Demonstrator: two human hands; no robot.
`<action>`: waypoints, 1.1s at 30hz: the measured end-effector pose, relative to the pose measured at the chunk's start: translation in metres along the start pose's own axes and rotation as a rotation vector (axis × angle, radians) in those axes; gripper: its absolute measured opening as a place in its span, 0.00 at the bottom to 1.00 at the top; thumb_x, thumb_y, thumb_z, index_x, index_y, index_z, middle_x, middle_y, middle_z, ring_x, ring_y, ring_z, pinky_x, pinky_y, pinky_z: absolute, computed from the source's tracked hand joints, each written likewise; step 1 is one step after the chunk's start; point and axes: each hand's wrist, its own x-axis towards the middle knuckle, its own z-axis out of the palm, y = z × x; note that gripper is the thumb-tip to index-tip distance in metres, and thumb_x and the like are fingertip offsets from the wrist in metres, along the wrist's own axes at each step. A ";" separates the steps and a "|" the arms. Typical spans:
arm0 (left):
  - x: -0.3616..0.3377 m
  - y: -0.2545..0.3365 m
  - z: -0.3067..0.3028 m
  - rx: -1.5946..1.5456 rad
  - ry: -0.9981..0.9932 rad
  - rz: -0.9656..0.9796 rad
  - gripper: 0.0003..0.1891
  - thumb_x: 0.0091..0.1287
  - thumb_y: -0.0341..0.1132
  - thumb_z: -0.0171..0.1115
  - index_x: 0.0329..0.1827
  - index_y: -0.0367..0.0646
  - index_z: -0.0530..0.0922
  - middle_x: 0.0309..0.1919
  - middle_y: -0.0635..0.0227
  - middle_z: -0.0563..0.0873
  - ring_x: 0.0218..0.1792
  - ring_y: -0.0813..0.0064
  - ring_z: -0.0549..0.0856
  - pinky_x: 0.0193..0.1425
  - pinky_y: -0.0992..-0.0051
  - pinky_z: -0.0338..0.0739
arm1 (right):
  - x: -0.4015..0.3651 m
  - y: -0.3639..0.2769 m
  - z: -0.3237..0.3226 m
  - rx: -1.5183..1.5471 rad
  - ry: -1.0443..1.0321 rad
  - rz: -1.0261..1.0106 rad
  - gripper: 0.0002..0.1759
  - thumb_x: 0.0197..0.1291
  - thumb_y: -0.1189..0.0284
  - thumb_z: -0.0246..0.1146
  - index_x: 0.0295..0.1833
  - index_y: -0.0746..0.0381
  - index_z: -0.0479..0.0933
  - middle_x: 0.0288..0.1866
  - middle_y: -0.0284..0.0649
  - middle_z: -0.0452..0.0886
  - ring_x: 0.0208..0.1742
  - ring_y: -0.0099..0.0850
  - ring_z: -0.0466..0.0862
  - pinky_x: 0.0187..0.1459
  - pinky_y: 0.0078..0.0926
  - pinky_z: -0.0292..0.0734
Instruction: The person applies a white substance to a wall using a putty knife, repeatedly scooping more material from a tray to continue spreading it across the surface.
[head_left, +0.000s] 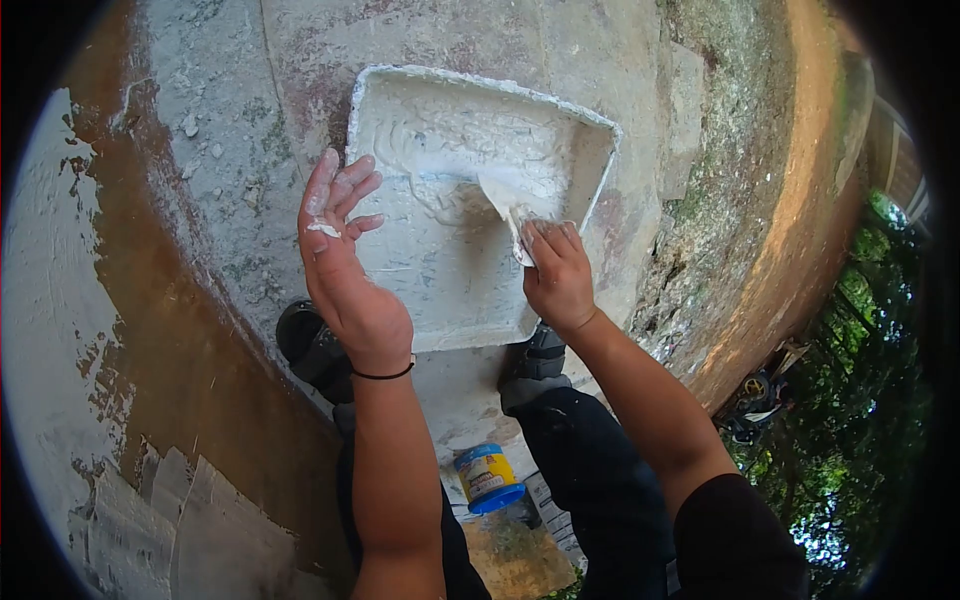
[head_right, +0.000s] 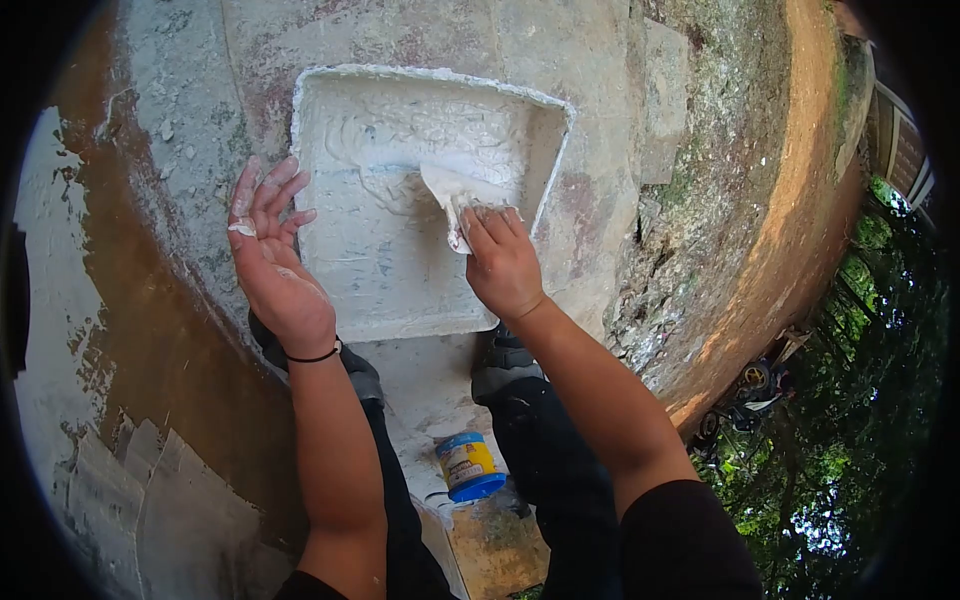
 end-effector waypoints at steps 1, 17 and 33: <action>0.000 0.000 0.001 -0.001 0.002 0.001 0.31 0.68 0.53 0.30 0.61 0.34 0.62 0.52 0.52 0.75 0.51 0.66 0.75 0.50 0.73 0.66 | -0.006 -0.007 0.017 -0.010 -0.010 -0.043 0.20 0.42 0.80 0.57 0.46 0.70 0.74 0.39 0.46 0.76 0.41 0.42 0.75 0.47 0.33 0.70; 0.004 0.006 0.004 -0.056 0.029 -0.009 0.35 0.67 0.57 0.28 0.62 0.33 0.62 0.51 0.50 0.76 0.51 0.64 0.76 0.48 0.74 0.68 | 0.005 -0.010 0.013 -0.025 0.010 -0.119 0.20 0.42 0.77 0.57 0.46 0.69 0.74 0.39 0.46 0.76 0.41 0.41 0.75 0.46 0.34 0.71; 0.004 0.003 0.002 -0.037 0.040 -0.005 0.35 0.67 0.57 0.28 0.62 0.34 0.62 0.51 0.51 0.76 0.50 0.65 0.76 0.49 0.74 0.67 | 0.029 -0.019 0.020 -0.023 0.024 -0.125 0.19 0.44 0.78 0.56 0.46 0.71 0.73 0.38 0.49 0.76 0.42 0.42 0.74 0.46 0.35 0.70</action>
